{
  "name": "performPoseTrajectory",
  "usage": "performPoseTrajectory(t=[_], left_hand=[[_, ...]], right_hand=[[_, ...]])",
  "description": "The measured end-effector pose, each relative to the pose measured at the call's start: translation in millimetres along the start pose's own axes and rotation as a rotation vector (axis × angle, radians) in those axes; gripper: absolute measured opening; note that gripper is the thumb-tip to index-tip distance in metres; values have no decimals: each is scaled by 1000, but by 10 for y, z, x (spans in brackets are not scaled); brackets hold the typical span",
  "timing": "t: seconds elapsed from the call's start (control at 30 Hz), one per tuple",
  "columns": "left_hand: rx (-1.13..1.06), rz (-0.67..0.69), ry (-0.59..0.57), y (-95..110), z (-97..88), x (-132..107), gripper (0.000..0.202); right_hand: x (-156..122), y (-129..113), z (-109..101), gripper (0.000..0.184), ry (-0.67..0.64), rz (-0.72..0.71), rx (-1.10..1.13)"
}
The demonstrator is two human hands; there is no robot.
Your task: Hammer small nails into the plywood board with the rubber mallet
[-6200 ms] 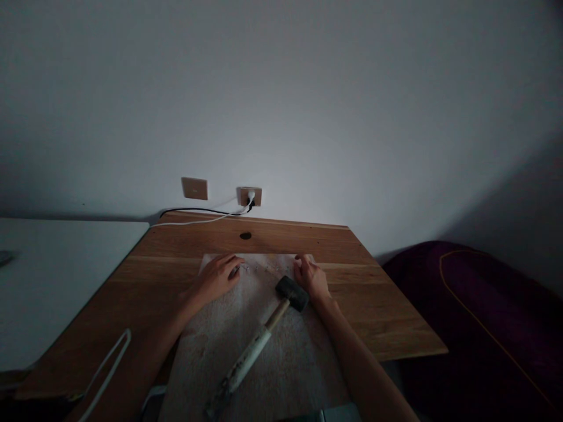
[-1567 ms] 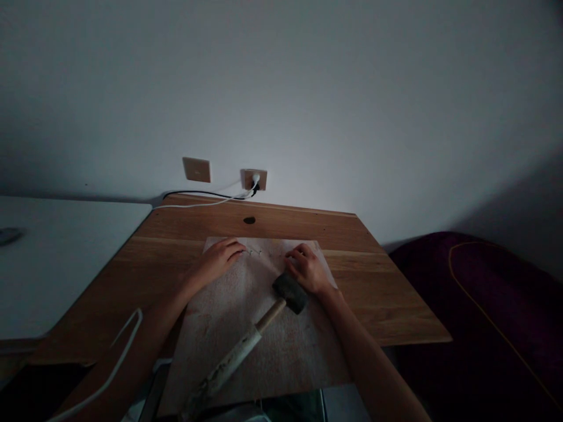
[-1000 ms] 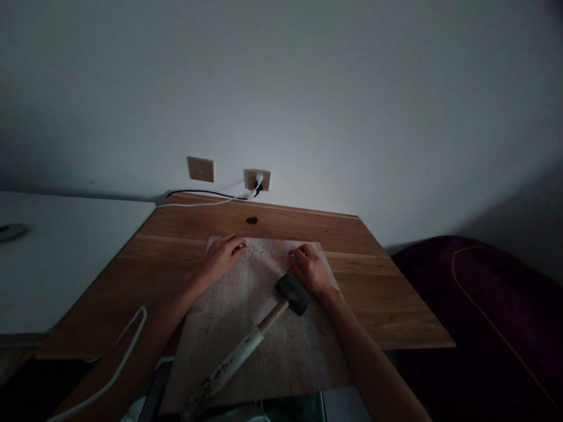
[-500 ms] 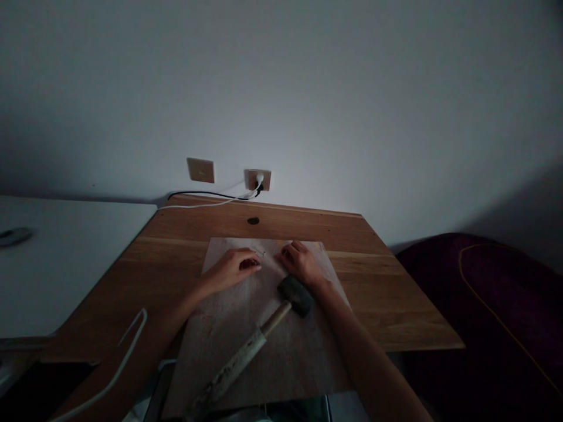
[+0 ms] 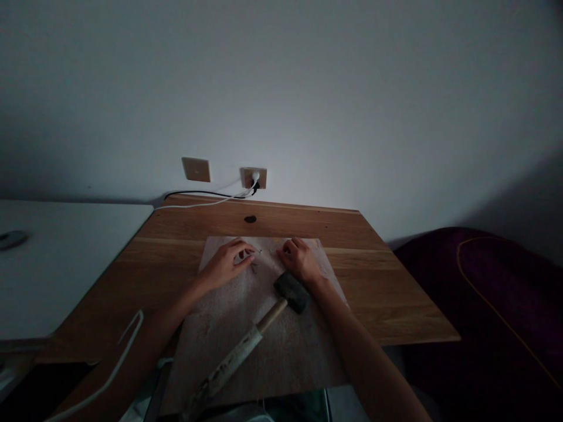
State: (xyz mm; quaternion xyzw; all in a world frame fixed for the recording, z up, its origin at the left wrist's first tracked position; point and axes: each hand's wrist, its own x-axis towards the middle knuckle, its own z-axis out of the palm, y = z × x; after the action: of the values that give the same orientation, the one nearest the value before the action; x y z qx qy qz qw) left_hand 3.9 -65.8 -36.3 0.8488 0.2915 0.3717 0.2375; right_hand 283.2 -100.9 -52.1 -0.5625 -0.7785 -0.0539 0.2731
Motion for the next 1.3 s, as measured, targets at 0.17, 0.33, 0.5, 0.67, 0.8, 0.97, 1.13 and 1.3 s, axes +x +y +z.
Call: performPoseTrajectory(t=[0.17,0.33,0.5,0.67,0.8,0.97,1.13,1.3], left_hand=[[55,-55,-5,-38,-60,188,11],[12,-39,-131,-95,44,279,17],[25,28,-82,-140,144,176,25],[119,82,-49,-151,166,150,30],[190,99,-51,-152,171,154,31],[227,78,-48,-143,159,151,31],[240,54,-47,-123,149,152,30],[243,82,-29,-127,146,150,27]], right_hand=[[6,4,-6,13,-1,-21,14],[3,6,-3,10,-12,-24,26],[-9,3,-12,9,-28,-22,51],[-10,0,-42,15,-44,-36,85],[-10,-5,-53,16,-46,-41,91],[-12,-9,-51,16,-41,-27,94],[-12,-12,-58,14,-54,-17,106],[-15,-17,-65,16,-45,-8,121]])
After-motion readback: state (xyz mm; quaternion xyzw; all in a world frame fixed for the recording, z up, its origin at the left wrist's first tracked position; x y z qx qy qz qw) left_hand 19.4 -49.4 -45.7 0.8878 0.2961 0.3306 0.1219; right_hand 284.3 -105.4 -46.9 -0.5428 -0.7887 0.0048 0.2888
